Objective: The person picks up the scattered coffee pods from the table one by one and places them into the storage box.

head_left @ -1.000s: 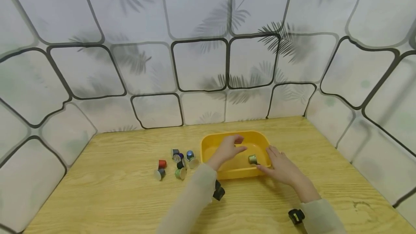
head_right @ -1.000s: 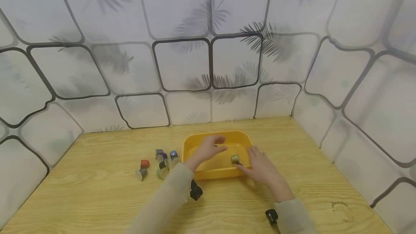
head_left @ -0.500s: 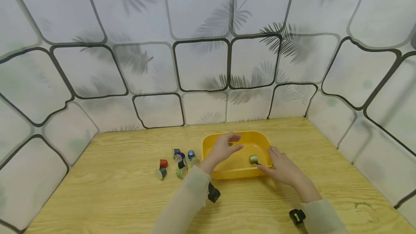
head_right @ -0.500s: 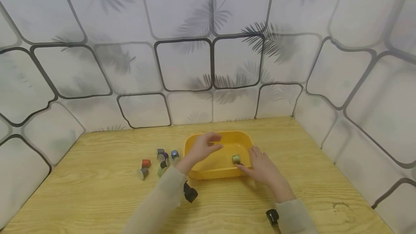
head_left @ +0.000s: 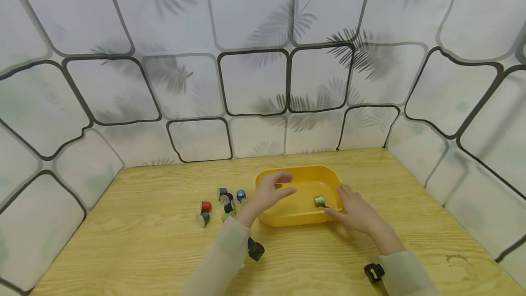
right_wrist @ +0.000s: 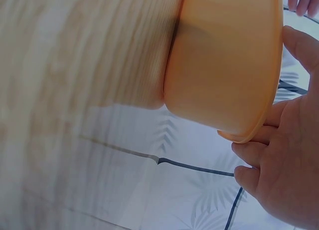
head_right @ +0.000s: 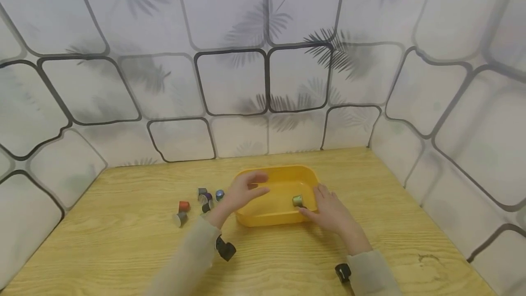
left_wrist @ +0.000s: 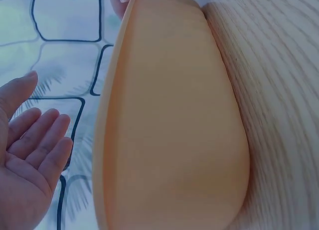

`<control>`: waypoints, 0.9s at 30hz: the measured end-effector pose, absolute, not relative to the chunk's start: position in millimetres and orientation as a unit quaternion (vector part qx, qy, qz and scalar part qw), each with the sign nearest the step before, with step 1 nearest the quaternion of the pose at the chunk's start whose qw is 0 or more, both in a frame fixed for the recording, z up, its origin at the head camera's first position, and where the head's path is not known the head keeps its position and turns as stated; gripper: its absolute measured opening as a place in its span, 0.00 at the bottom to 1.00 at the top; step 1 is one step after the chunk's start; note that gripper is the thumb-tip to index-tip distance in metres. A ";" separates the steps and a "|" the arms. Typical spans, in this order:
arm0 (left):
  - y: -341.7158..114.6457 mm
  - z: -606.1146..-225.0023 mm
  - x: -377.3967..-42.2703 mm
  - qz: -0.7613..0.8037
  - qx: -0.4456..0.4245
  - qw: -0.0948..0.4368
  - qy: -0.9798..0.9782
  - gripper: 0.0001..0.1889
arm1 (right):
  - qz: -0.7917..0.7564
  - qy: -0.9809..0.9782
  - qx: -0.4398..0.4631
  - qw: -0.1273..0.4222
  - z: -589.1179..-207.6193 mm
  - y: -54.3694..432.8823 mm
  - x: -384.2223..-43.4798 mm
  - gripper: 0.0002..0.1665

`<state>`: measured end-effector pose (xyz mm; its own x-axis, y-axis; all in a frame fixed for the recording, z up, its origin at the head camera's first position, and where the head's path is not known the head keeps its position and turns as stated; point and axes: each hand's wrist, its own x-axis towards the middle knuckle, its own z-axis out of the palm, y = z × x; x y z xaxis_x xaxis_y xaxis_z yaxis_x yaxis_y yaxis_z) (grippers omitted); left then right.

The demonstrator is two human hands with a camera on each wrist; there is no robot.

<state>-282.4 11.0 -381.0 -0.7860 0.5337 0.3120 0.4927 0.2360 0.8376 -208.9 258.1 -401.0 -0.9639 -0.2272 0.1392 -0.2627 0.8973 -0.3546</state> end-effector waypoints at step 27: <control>-63.7 -387.1 -267.4 0.456 0.338 0.008 0.823 0.16 | 0.189 -0.972 0.131 0.049 -401.3 257.8 -210.0 0.52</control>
